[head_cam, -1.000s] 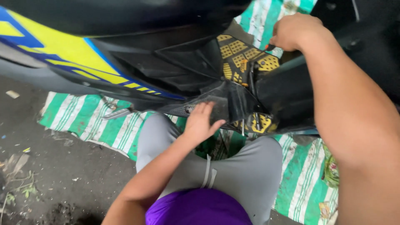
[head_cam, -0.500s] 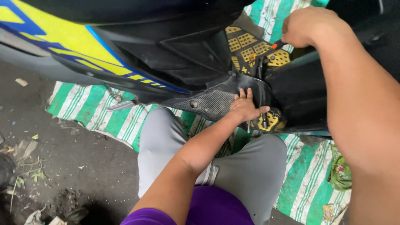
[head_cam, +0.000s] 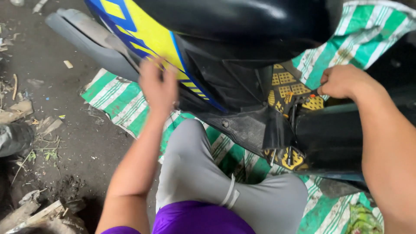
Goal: The person removes screws from a motorcycle using a screwdriver, lifts the seat, and detaches the plastic side panels from the frame.
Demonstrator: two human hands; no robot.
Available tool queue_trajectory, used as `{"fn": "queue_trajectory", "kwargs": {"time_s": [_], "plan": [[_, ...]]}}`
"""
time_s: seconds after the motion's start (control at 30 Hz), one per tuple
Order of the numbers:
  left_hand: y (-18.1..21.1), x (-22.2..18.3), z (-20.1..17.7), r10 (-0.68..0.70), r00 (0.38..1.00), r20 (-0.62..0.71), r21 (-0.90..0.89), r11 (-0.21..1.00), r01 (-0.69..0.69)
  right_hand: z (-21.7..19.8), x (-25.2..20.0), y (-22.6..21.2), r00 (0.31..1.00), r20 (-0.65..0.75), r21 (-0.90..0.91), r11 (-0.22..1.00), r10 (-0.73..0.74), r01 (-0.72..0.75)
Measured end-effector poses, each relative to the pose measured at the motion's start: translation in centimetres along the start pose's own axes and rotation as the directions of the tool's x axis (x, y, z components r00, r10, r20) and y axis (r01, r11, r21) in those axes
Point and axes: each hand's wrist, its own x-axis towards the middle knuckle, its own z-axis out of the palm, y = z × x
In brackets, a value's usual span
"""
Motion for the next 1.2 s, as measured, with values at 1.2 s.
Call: {"fn": "queue_trajectory", "kwargs": {"time_s": [1.2], "plan": [[-19.1,23.8,-0.7,-0.437,0.87,-0.229,-0.368,0.866,0.338,9.3,-7.5,-7.0,0.538,-0.67,0.736,0.554,0.512,0.39]]}}
